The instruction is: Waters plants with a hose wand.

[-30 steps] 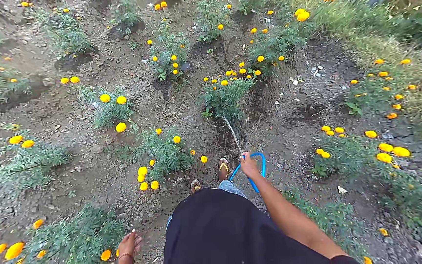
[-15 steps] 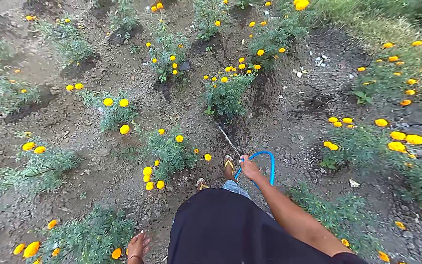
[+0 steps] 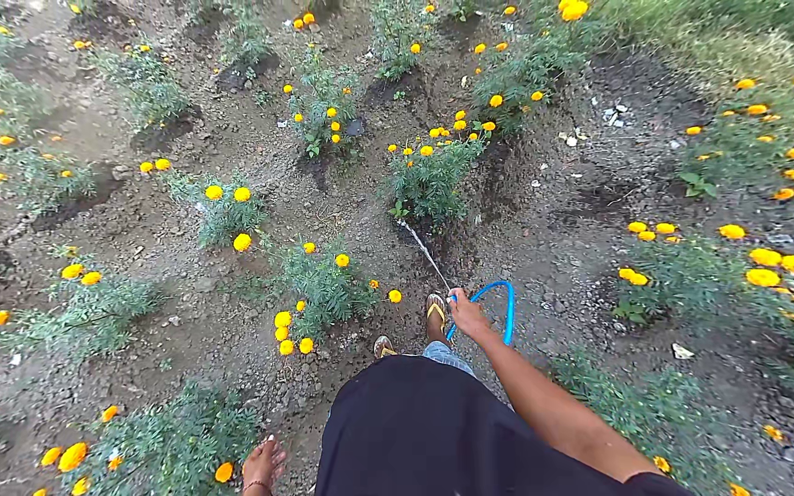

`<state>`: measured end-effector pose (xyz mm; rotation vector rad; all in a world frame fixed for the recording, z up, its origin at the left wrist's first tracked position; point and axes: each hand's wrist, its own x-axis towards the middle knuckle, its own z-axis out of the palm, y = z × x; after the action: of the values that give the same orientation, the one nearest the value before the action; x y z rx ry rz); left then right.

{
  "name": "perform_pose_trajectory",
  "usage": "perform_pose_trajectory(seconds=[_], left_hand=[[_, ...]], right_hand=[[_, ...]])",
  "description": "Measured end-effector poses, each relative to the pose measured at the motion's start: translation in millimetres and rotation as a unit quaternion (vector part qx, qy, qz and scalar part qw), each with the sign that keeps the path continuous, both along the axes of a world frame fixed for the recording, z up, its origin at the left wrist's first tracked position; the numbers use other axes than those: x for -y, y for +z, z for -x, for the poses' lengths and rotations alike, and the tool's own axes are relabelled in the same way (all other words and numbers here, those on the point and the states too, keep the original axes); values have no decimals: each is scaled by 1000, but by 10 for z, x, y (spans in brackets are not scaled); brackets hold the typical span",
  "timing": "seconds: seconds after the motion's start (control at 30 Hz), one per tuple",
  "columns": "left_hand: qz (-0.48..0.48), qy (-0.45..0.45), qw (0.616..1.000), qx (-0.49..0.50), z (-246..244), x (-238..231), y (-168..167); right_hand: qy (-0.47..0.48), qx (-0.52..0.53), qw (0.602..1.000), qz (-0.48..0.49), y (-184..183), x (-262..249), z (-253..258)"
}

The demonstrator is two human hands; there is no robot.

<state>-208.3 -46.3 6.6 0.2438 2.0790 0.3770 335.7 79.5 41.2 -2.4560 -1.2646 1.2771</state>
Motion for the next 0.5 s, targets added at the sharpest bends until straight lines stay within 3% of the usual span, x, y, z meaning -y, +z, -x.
perform_pose_trajectory(seconds=[0.5], left_hand=[[-5,-23,1000,-2,-31,-63,52]], right_hand=[[-1,-18,1000,-4,-62,141,-2]])
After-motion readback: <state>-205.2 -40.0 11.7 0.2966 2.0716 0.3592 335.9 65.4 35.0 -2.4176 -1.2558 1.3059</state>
